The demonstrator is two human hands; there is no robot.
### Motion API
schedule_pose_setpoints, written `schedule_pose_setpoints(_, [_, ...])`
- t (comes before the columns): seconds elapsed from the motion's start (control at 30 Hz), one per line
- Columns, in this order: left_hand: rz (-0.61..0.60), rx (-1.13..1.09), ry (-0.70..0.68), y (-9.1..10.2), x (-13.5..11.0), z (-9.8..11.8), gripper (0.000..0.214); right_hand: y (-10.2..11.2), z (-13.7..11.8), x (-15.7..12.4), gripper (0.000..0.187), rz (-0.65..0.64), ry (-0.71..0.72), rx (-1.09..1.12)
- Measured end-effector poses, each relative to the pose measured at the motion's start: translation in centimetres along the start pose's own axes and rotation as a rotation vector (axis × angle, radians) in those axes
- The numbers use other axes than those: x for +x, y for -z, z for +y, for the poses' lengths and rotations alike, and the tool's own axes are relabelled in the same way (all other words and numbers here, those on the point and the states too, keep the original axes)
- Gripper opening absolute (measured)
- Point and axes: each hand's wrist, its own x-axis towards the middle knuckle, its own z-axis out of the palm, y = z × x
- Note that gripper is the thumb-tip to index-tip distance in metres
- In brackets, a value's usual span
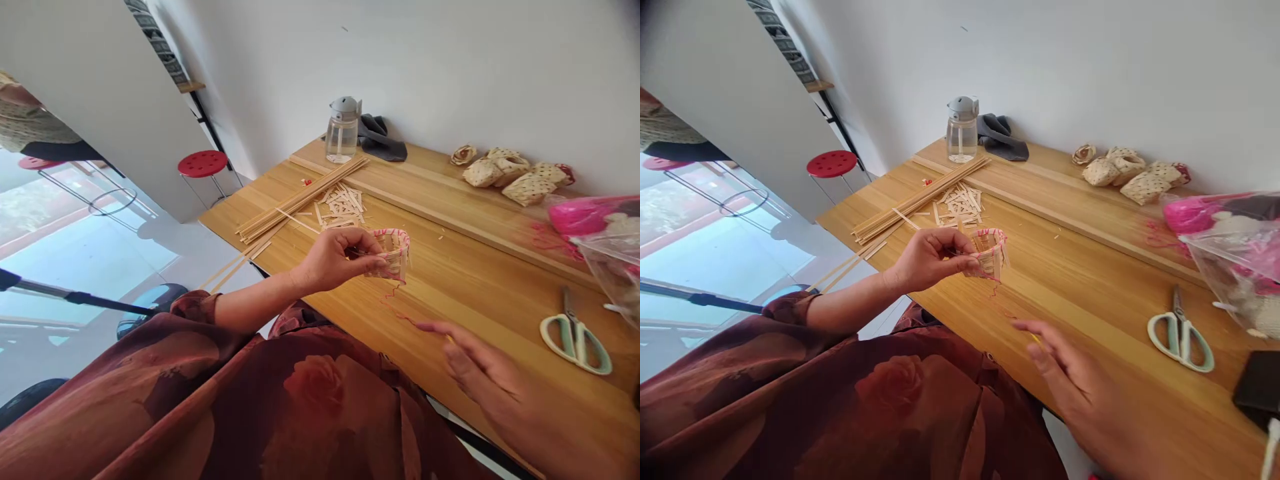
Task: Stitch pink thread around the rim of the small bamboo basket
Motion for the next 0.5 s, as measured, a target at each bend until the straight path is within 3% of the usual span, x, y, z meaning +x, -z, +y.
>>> schedule_pose_setpoints(0.1, [-0.024, -0.055, 0.05, -0.6, 0.0, -0.1, 0.04, -1.2, -3.8, 0.8, 0.044, -0.018, 0.033, 0.033])
schedule_pose_setpoints(0.2, [-0.048, -0.13, 0.094, -0.7, -0.1, 0.0, 0.043, -1.1, -5.6, 2.0, 0.029, 0.055, 0.128, -0.037])
schedule_pose_setpoints(0.3, [-0.057, -0.154, 0.117, -0.6, -0.3, 0.2, 0.042, -0.9, -5.9, 3.1, 0.023, 0.2, 0.167, -0.096])
schedule_pose_setpoints(0.4, [-0.051, -0.163, 0.121, -0.5, -0.4, 0.3, 0.043, -1.4, -5.5, 3.8, 0.025, 0.3, 0.143, 0.014])
schedule_pose_setpoints(0.5, [-0.047, -0.166, 0.129, -0.5, -0.3, 0.2, 0.046, -2.2, -4.9, 3.8, 0.024, 0.168, 0.143, 0.219])
